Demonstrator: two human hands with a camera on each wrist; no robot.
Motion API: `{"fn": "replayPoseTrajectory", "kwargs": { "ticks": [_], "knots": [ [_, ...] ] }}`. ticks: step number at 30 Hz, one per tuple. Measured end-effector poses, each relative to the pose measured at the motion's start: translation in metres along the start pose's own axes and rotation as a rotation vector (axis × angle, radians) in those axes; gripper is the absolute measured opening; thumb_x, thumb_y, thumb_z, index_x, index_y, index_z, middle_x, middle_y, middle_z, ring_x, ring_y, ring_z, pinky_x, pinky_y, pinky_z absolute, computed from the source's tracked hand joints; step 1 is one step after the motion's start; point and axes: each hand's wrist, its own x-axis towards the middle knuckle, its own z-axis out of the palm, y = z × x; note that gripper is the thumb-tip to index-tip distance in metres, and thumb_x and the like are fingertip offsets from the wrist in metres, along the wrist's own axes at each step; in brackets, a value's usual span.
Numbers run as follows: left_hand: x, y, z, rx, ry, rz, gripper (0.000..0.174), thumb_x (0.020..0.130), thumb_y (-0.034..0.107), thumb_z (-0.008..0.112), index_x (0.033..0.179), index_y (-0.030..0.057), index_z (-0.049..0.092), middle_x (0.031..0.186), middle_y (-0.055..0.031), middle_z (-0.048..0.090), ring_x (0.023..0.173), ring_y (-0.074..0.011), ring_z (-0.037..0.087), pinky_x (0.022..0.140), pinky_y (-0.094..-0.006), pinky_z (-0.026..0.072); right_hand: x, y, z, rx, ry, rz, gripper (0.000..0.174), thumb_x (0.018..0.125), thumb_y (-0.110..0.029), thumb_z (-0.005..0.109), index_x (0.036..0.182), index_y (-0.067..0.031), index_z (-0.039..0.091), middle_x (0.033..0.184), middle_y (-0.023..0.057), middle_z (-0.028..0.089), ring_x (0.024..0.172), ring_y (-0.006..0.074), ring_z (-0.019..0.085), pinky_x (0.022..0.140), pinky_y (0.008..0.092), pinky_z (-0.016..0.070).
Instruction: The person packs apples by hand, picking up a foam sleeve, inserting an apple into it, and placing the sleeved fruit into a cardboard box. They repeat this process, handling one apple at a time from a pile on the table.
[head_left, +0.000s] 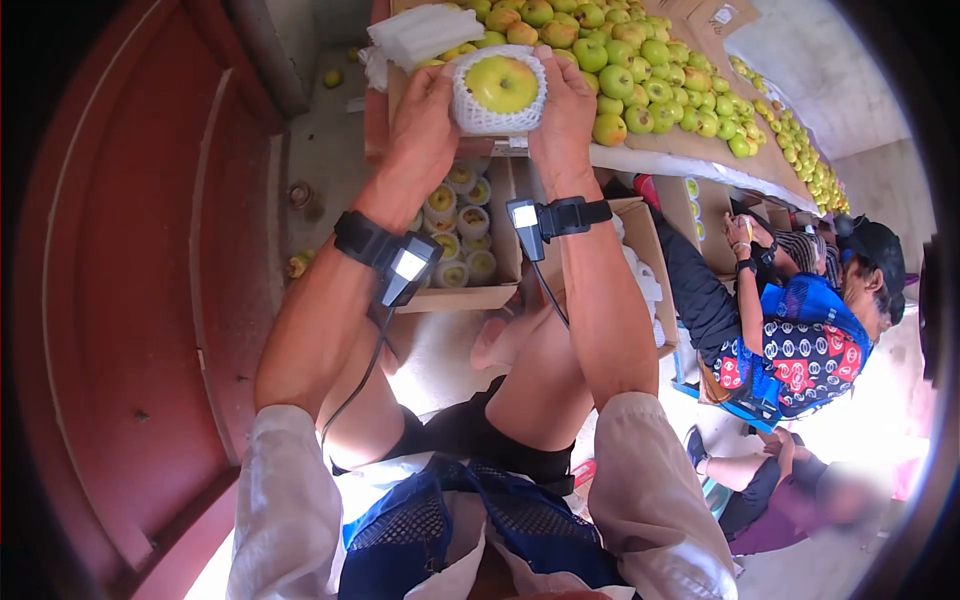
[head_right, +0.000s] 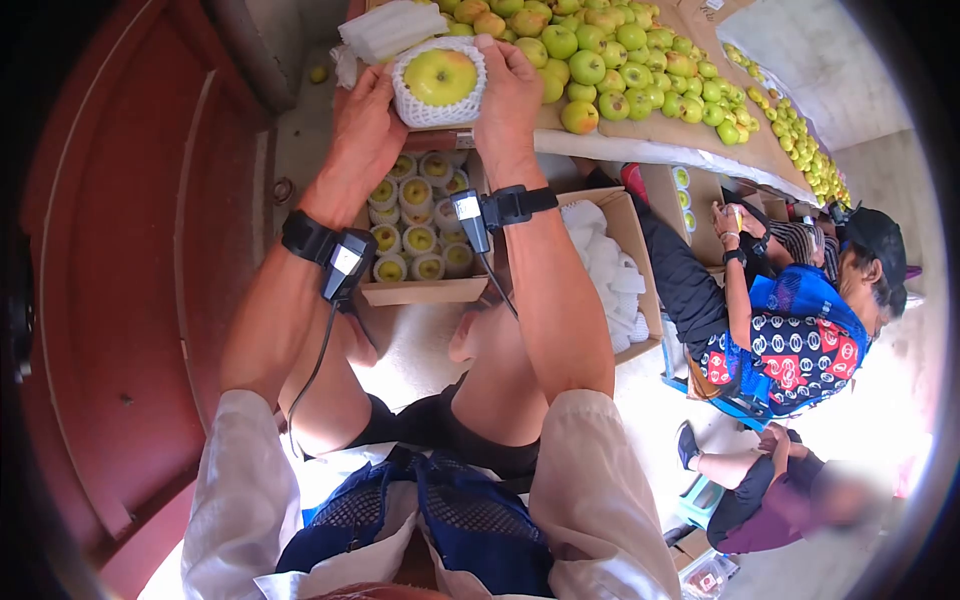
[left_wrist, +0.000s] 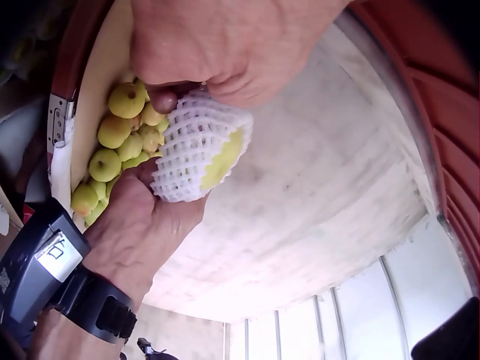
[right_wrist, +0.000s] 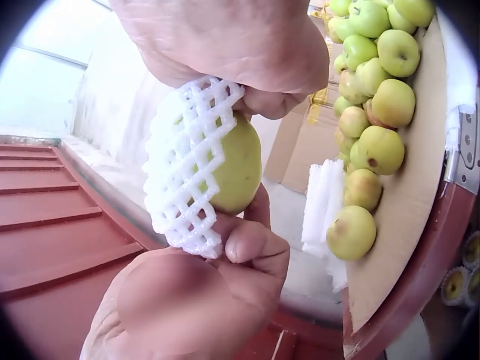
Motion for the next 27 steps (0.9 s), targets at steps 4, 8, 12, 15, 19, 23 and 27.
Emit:
{"fn": "replayPoseTrajectory", "kwargs": {
  "ticks": [4, 8, 12, 15, 19, 23, 27],
  "knots": [
    [-0.004, -0.001, 0.003, -0.043, 0.021, -0.008, 0.026, 0.109, 0.019, 0.043, 0.127, 0.0026, 0.052, 0.13, -0.0078, 0.06, 0.119, -0.0166, 0.059, 0.107, -0.0327, 0.0491, 0.001, 0.004, -0.002, 0.091, 0.044, 0.052, 0.015, 0.098, -0.015, 0.068, 0.099, 0.0, 0.066, 0.095, 0.0066, 0.07, 0.084, 0.0141, 0.066, 0.076, 0.0277, 0.0559],
    [-0.006, -0.004, 0.005, -0.086, 0.026, -0.024, 0.025, 0.11, 0.018, 0.042, 0.127, 0.0023, 0.051, 0.13, -0.0082, 0.059, 0.118, -0.0169, 0.059, 0.107, -0.0332, 0.0493, 0.0, 0.002, 0.0, 0.223, 0.032, 0.108, 0.016, 0.1, -0.014, 0.064, 0.104, 0.0006, 0.064, 0.1, 0.0096, 0.07, 0.088, 0.0179, 0.068, 0.081, 0.0308, 0.0566],
    [-0.006, -0.007, 0.008, 0.026, 0.062, 0.011, 0.026, 0.11, 0.019, 0.04, 0.127, 0.0024, 0.051, 0.126, -0.0076, 0.06, 0.114, -0.0164, 0.06, 0.102, -0.0329, 0.0507, 0.0, 0.004, 0.0, 0.289, 0.053, 0.111, 0.017, 0.095, -0.015, 0.071, 0.102, -0.0015, 0.064, 0.092, 0.0049, 0.068, 0.082, 0.0139, 0.065, 0.074, 0.0275, 0.054],
    [-0.004, -0.012, 0.005, 0.3, 0.131, 0.058, 0.029, 0.111, 0.022, 0.037, 0.125, 0.0019, 0.053, 0.121, -0.0064, 0.061, 0.107, -0.0142, 0.06, 0.093, -0.0316, 0.0512, -0.001, 0.008, -0.002, 0.244, 0.083, 0.083, 0.017, 0.094, -0.014, 0.071, 0.103, -0.0007, 0.064, 0.093, 0.0052, 0.068, 0.083, 0.0145, 0.065, 0.075, 0.0278, 0.0539],
    [0.0, -0.013, -0.003, 0.59, 0.216, 0.175, 0.032, 0.11, 0.025, 0.037, 0.121, 0.0022, 0.057, 0.112, -0.0042, 0.063, 0.098, -0.0098, 0.057, 0.08, -0.0291, 0.0483, -0.006, 0.006, 0.003, 0.249, 0.068, 0.055, 0.018, 0.093, -0.013, 0.071, 0.104, 0.0005, 0.065, 0.093, 0.0052, 0.068, 0.084, 0.0146, 0.064, 0.077, 0.0283, 0.0532],
    [0.003, -0.012, -0.007, 0.437, 0.206, 0.122, 0.03, 0.107, 0.024, 0.044, 0.127, 0.0081, 0.06, 0.116, -0.0004, 0.064, 0.098, -0.0088, 0.059, 0.078, -0.0265, 0.0455, -0.016, -0.002, 0.01, 0.194, 0.1, -0.017, 0.023, 0.094, -0.013, 0.069, 0.111, 0.0015, 0.064, 0.096, 0.0083, 0.068, 0.087, 0.0163, 0.065, 0.078, 0.0286, 0.0533],
    [-0.009, 0.001, 0.006, 0.243, 0.081, -0.017, 0.036, 0.105, 0.018, 0.047, 0.137, 0.0017, 0.051, 0.137, -0.0098, 0.056, 0.123, -0.0204, 0.057, 0.105, -0.0395, 0.0476, -0.02, -0.005, 0.016, 0.138, 0.115, -0.098, 0.017, 0.093, -0.01, 0.068, 0.105, 0.0017, 0.063, 0.092, 0.0054, 0.066, 0.083, 0.0123, 0.062, 0.075, 0.0273, 0.0513]
  ]
}}
